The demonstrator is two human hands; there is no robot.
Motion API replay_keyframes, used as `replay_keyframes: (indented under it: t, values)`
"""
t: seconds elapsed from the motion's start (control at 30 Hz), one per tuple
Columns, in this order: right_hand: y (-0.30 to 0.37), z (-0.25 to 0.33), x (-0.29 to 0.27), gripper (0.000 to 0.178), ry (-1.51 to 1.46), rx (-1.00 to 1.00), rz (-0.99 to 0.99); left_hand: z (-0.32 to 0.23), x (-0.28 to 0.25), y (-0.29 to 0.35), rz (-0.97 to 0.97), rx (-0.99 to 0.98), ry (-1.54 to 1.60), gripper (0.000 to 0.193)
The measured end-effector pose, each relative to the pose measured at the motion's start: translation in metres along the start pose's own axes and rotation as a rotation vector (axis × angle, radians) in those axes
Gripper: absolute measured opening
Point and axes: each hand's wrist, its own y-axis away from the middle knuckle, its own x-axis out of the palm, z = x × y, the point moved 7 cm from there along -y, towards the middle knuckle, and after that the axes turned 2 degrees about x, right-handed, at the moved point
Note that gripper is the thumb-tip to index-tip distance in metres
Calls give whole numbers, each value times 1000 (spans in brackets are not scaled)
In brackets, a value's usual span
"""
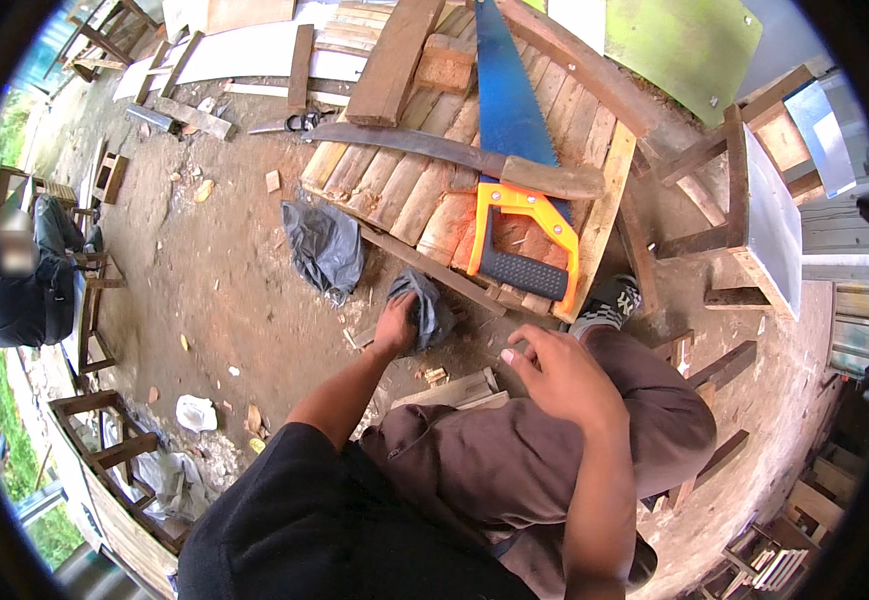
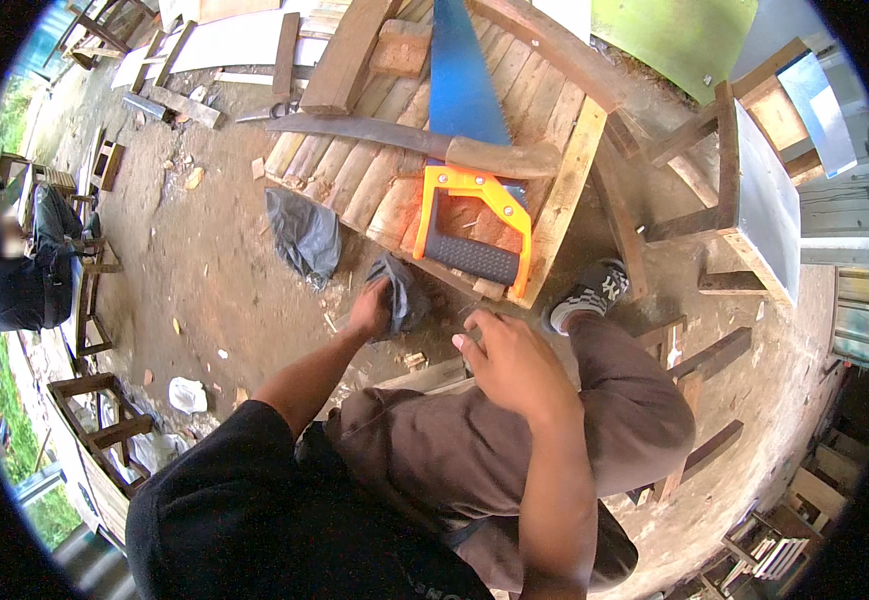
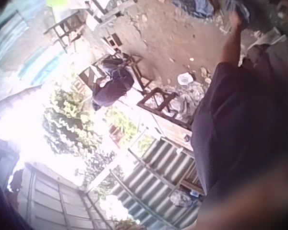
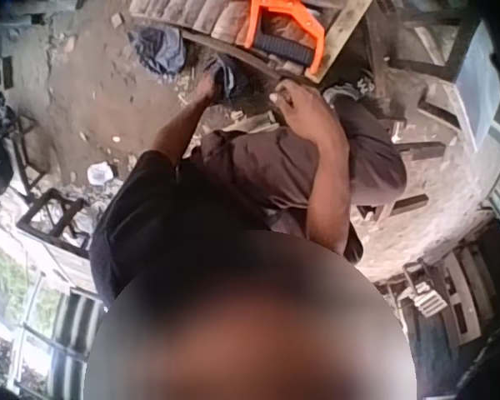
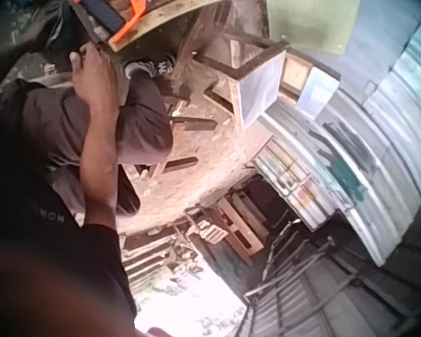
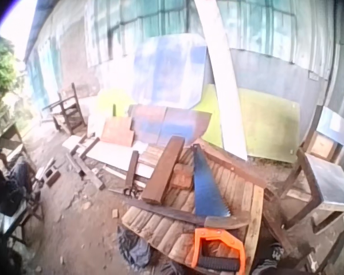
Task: The person assembles a wooden chair frame by hand, using a hammer to drive nails into joints and aligning wooden pieces. They repeatedly position and secure the frame components on the ground in a cluttered workshop.
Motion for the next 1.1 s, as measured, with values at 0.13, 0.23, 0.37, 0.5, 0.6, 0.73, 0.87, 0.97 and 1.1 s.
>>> replay_keyframes:
  t: [0.13,0.23,0.37,0.5,0.6,0.73,0.87,0.97,1.1]
  values:
    - [-13,-3,14,31,35,40,128,0,24,9,437,43,-508,57]
    - [-28,0,29,33,105,30,207,1,27,24,543,-4,-616,56]
    - [-53,8,61,34,267,-7,368,3,19,41,351,-32,-565,65]
    - [-113,6,137,36,458,69,745,21,12,60,181,-111,-519,86]
    - [-170,-1,201,36,401,189,880,43,9,68,197,-244,-332,100]
    - [-161,-25,280,65,-105,278,791,60,5,69,270,-300,-374,112]
    - [-150,-96,273,83,256,486,765,67,-11,62,94,-489,-212,104]
    - [-165,-119,248,81,140,508,584,40,-30,61,-234,-371,-295,88]
    - [-182,-127,239,58,167,347,417,1,-30,68,-361,-134,-164,45]
